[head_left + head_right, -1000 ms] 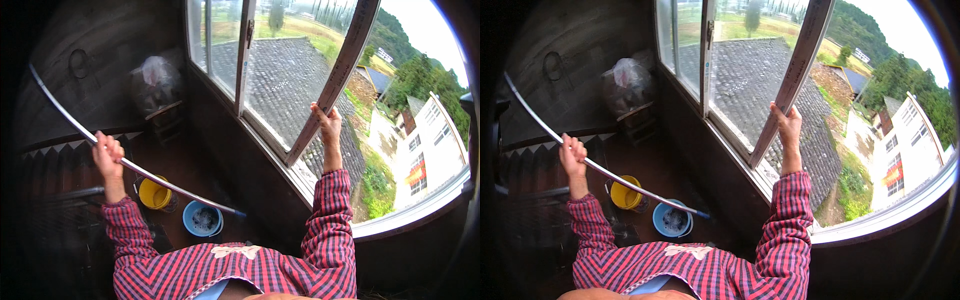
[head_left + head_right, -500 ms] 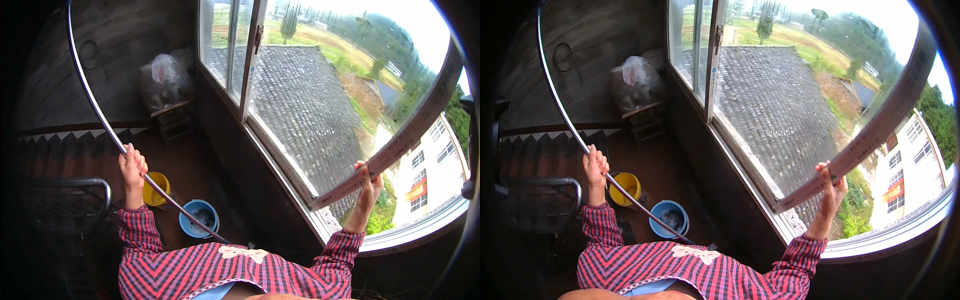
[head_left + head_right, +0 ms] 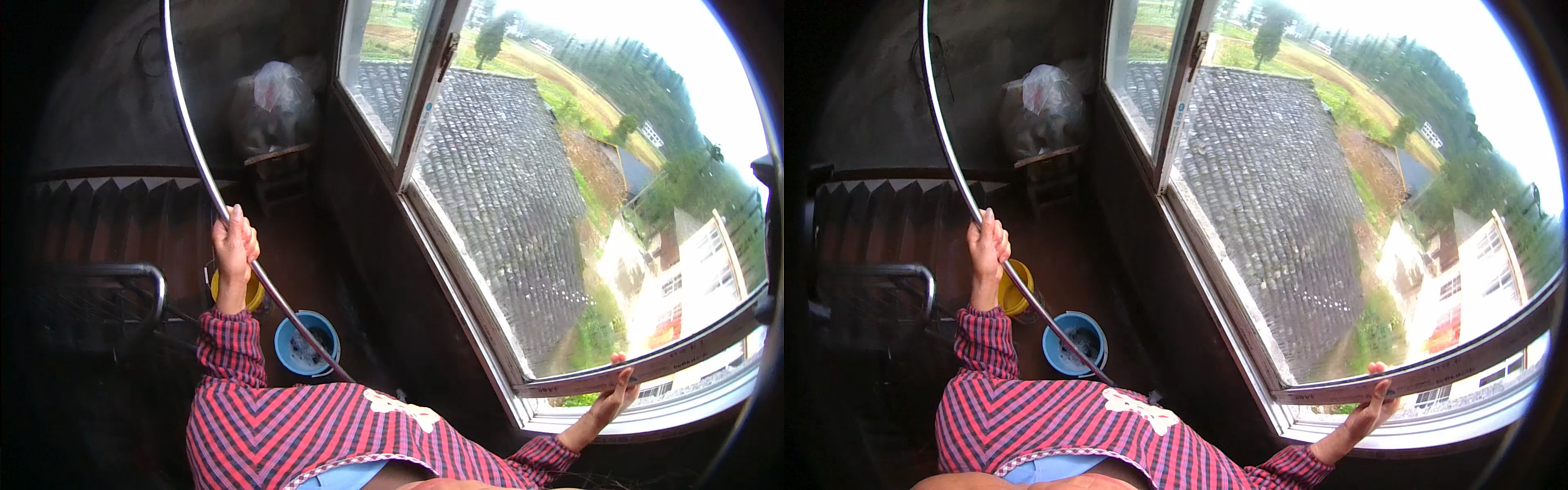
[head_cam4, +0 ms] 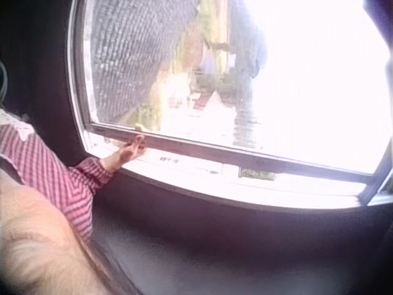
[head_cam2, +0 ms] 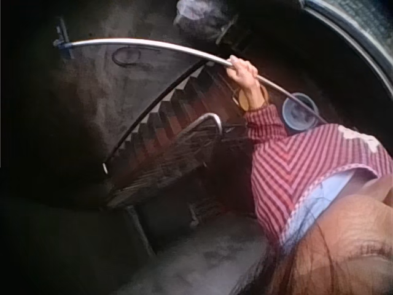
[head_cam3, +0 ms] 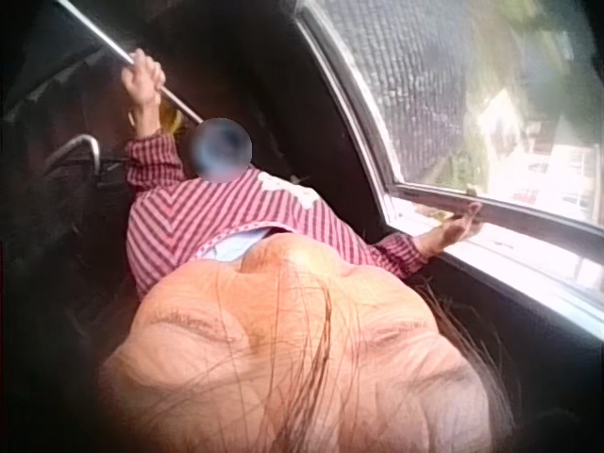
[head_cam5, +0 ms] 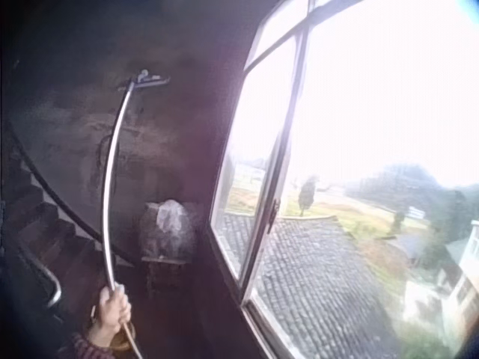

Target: The person uses a long-handled squeegee to clean a large multi-pane window. They repeatedly dip the squeegee into a blue bucket of water, then wipe the glass in vertical strokes. The person also opens a hinged window pane to clean its outer surface before closing it again.

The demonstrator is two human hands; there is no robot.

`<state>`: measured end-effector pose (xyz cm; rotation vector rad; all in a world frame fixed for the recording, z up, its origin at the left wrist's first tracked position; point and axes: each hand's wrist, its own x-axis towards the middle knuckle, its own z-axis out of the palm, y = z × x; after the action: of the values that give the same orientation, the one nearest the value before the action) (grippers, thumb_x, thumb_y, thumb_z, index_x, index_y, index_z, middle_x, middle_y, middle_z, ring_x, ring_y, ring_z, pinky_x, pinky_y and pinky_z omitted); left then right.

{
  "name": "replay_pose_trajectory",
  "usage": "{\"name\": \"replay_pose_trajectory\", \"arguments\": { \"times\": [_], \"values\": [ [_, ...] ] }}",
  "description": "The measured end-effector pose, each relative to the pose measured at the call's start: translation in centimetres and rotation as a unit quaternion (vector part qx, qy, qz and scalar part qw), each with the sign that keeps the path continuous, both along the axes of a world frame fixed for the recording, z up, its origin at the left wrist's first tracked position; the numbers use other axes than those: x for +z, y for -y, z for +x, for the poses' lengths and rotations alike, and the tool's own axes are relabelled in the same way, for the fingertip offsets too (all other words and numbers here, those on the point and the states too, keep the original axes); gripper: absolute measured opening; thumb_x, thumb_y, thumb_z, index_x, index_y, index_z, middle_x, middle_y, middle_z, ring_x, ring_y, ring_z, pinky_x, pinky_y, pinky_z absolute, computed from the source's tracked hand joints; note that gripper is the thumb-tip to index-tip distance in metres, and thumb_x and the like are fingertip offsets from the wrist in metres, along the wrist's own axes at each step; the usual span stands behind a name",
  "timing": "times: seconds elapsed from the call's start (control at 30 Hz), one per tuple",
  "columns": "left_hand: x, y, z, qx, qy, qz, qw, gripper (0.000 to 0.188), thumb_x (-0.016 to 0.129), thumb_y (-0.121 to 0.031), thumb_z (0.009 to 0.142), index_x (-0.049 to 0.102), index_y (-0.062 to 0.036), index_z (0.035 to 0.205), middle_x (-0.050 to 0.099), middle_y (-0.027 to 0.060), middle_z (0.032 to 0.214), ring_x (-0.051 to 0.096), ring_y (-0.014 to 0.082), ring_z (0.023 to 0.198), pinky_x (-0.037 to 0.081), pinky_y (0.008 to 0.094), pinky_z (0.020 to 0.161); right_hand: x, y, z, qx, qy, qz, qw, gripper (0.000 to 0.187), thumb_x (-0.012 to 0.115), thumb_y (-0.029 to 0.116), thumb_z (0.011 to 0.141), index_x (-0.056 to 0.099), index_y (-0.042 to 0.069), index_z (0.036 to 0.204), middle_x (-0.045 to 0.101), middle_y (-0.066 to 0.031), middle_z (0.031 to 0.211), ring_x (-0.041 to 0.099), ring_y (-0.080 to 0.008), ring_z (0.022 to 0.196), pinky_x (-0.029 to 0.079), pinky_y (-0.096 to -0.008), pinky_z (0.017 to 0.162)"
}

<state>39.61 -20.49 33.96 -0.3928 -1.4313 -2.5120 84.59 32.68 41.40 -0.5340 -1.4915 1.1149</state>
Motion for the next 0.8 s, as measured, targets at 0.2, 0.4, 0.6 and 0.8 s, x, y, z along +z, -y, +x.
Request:
{"name": "replay_pose_trajectory", "arguments": {
  "times": [0.2,0.4,0.6,0.8],
  "values": [
    [-0.5,-0.6,1.1,0.0,-0.002,-0.015,1.0,0.026,0.049,-0.027,0.11,0.042,-0.0173,0.086,0.031,-0.0068,0.056,0.028,0.0019,0.04,0.024,0.0193,0.033,0.1,8.8,0.8,-0.443,0.074,0.343,0.825,0.031,0.049,0.015,0.108,0.052,-0.011,0.125,0.06,-0.0216,0.121,0.06,-0.0294,0.112,0.048,-0.0398,0.102],
    [-1.2,-0.1,1.7,-0.024,0.009,-0.016,1.0,0.025,0.048,-0.023,0.11,0.04,-0.0166,0.087,0.033,-0.0079,0.059,0.029,0.0003,0.042,0.024,0.0188,0.035,0.3,10.9,-24.6,-0.031,0.098,0.393,0.914,0.017,0.064,0.005,0.09,0.064,0.003,0.107,0.069,-0.0119,0.108,0.063,-0.0292,0.105,0.049,-0.0442,0.095],
    [-2.2,-0.1,2.9,-0.014,0.039,-0.049,0.998,0.022,0.051,-0.024,0.109,0.043,-0.0167,0.09,0.037,-0.0074,0.06,0.032,0.0013,0.042,0.027,0.0185,0.038,4.8,12.9,-52.5,0.108,0.121,0.651,0.742,0.014,0.069,0.017,0.089,0.063,0.01,0.1,0.063,-0.0063,0.09,0.06,-0.0283,0.091,0.048,-0.0405,0.082],
    [-2.6,0.2,3.9,0.004,0.082,-0.063,0.995,0.024,0.054,-0.021,0.108,0.043,-0.016,0.086,0.039,-0.0081,0.059,0.034,0.0005,0.043,0.028,0.018,0.039,6.1,12.8,-62.2,0.038,0.018,0.782,0.622,0.022,0.072,0.023,0.088,0.053,0.017,0.078,0.052,0.0023,0.073,0.058,-0.0174,0.074,0.047,-0.0339,0.062]
  ]
}}
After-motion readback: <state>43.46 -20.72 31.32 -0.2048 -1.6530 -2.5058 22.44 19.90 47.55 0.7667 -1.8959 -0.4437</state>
